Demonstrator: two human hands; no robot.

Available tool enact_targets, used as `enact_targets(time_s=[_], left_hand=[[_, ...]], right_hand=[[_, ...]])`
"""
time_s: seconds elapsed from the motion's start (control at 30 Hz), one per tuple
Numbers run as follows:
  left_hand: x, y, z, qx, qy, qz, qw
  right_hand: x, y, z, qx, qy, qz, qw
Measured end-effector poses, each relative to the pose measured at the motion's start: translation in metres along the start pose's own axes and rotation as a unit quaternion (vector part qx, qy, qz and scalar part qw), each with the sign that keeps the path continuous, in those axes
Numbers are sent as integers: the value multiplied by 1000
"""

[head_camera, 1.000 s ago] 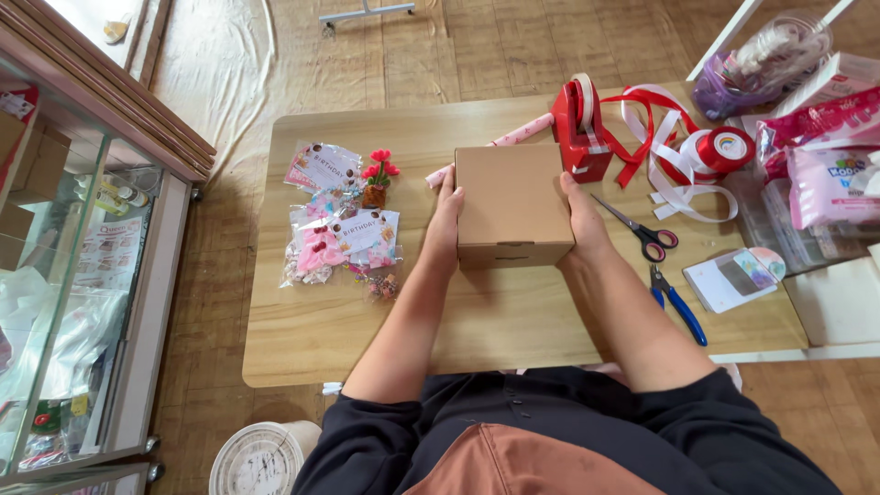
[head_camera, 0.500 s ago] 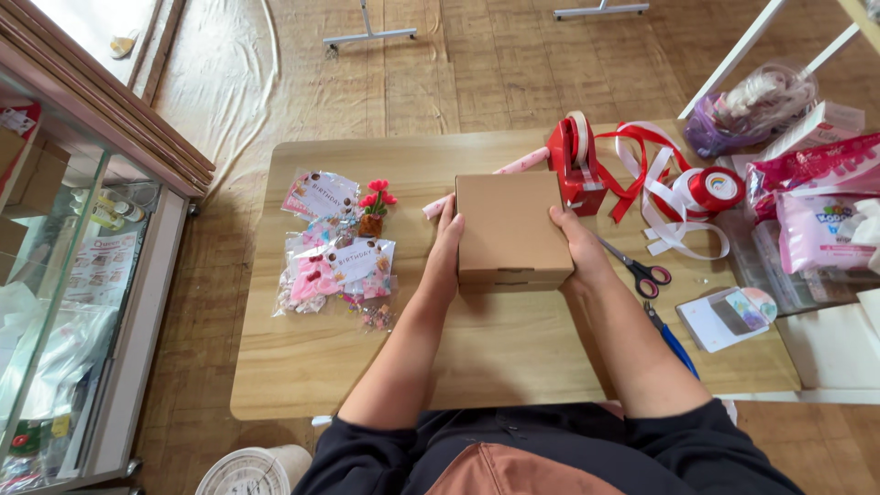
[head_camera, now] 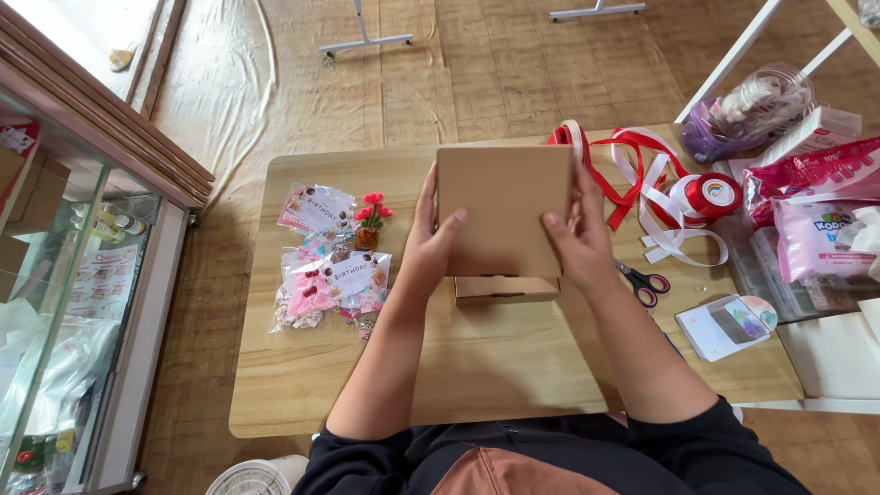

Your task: The person assembles a small cardboard box and then wipes several small packaged accessories with a baby wipe. The person handles hair clips, beads, and a small flower decoration, cleaning each item individually before placing them back on the table.

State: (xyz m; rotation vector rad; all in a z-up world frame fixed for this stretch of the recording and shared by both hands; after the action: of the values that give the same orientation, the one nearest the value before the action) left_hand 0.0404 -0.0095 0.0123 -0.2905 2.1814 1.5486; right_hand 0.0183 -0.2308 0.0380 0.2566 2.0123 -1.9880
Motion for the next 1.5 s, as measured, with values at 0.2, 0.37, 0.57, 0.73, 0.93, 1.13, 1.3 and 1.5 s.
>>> enact_targets(time_s=[0.2,0.37,0.57,0.73,0.93,1.13,1.3,1.5], left_hand=[[2,-64,38,-152,86,350,920],[19,-38,39,-50,-24,142,988],[26,-6,24,-20,-20,106,994],[15,11,24,-20,-12,72,997],[7,20,21,-49,1,10,999],[11,19,12,-112,-28,0,993],[8,27,9,-243,-65,-64,966],[8,25,11,-277,-66,-76,956]], right_hand=[[4,-22,-24,441,-83,91,889],[-11,-12,-46,500,-223,-14,837],[-41,-29,-68,589,-299,-55,749],[-62,-41,-84,580,-336,-123,732],[-76,-51,-87,510,-334,-82,789],[-81,-40,-80,528,-356,-123,761],[-88,-40,-79,505,-364,-97,777],[-85,-32,-68,525,-321,-102,782]])
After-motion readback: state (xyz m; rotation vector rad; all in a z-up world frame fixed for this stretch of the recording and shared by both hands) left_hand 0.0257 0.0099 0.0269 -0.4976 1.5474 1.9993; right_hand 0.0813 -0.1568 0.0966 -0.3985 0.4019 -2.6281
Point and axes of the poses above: each hand's wrist, its own x-axis away from the middle knuckle, its own z-axis out of the back of the hand, y = z × x, the point moved 5 cm from there along -x, towards the middle knuckle, and after that the axes turned 11 degrees about -z, right-handed, at the moved point
